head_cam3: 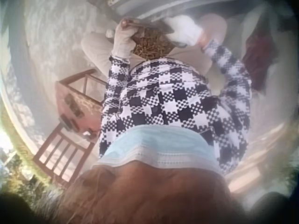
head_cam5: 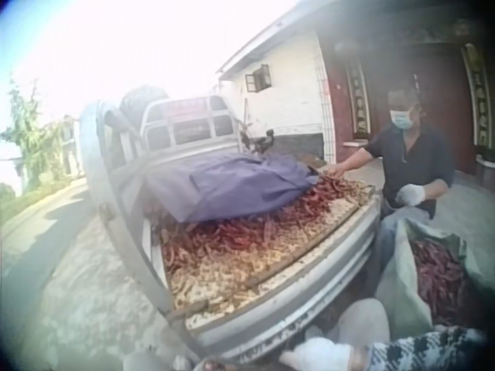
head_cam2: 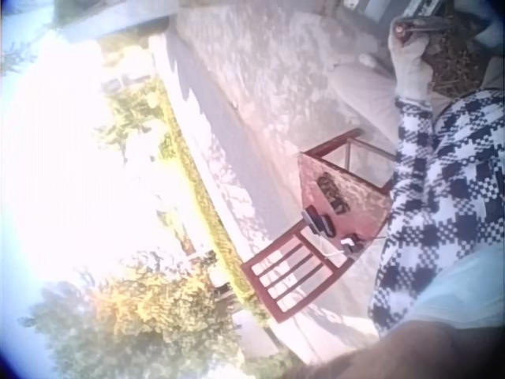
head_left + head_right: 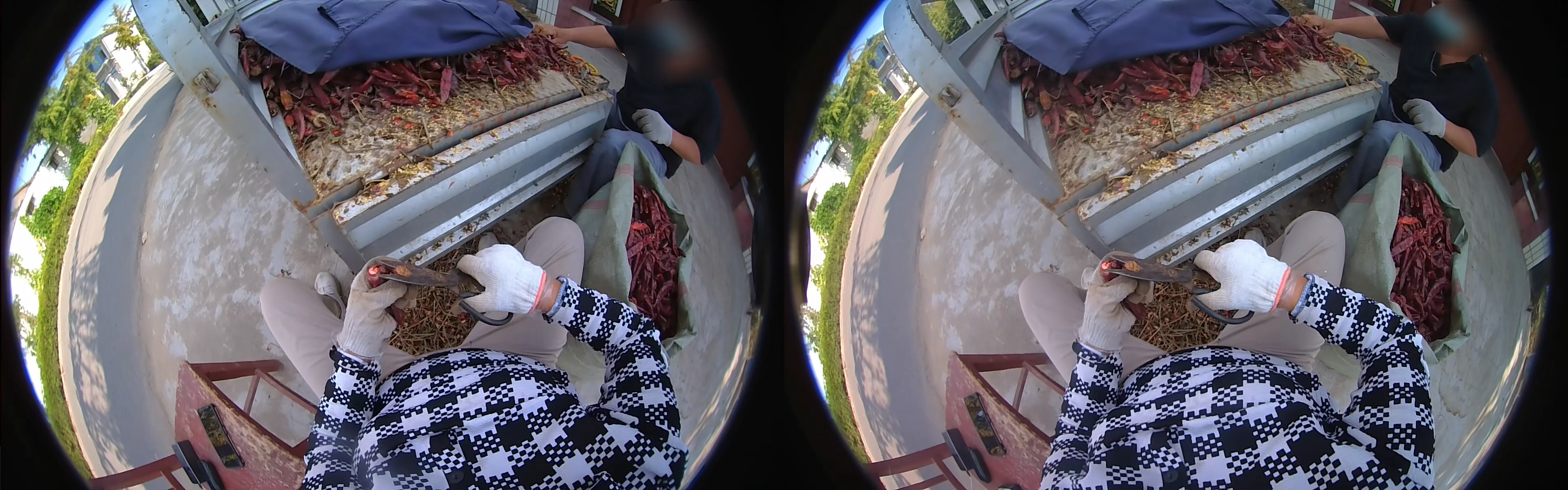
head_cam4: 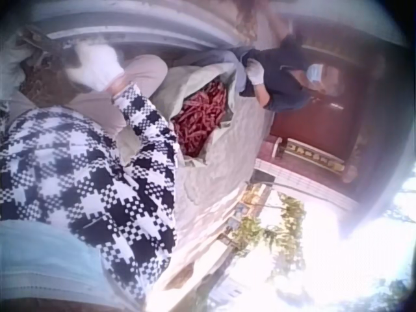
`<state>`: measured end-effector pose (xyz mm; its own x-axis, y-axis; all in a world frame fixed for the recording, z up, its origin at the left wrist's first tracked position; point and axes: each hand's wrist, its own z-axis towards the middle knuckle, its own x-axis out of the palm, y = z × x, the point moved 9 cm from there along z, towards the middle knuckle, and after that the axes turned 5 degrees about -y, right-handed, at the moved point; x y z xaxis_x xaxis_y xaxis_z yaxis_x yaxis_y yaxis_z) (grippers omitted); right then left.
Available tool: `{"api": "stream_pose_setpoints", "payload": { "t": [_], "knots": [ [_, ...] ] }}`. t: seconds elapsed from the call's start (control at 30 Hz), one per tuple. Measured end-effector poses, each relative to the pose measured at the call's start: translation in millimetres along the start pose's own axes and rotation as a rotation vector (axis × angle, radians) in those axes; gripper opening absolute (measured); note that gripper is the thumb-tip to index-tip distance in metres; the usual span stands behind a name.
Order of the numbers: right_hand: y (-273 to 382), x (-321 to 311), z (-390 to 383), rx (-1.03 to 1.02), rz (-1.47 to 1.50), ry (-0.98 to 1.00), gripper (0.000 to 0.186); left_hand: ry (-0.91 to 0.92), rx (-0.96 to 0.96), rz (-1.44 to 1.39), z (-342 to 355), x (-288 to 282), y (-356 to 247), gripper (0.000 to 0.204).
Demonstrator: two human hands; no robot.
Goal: The person sits on the ground next to a truck bed filled with dried red peppers. They pick up individual peppers, use scissors to trim the stems, and place the processed peppers into a sack. Another person is visible in the background performing a similar task.
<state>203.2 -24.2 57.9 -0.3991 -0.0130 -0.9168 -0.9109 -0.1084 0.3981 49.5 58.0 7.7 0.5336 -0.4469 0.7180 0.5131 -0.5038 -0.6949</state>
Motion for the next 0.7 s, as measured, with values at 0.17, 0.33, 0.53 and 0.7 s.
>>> {"api": "stream_pose_setpoints", "payload": {
  "t": [0.17,0.33,0.53,0.7],
  "knots": [
    [-5,6,-5,0.041,-0.019,0.031,0.049,0.013,-0.044,-0.035,-1,2,4,0.022],
    [-14,-1,-8,0.087,-0.1,0.048,0.046,-0.033,-0.102,-0.054,-1,-8,21,0.024],
    [-12,-63,12,0.122,-0.253,-0.148,0.043,0.07,-0.024,-0.096,1,-5,12,0.037],
    [10,-108,92,0.23,-0.413,-0.168,0.048,0.057,-0.043,-0.048,0,-4,14,0.043]
  ]
}}
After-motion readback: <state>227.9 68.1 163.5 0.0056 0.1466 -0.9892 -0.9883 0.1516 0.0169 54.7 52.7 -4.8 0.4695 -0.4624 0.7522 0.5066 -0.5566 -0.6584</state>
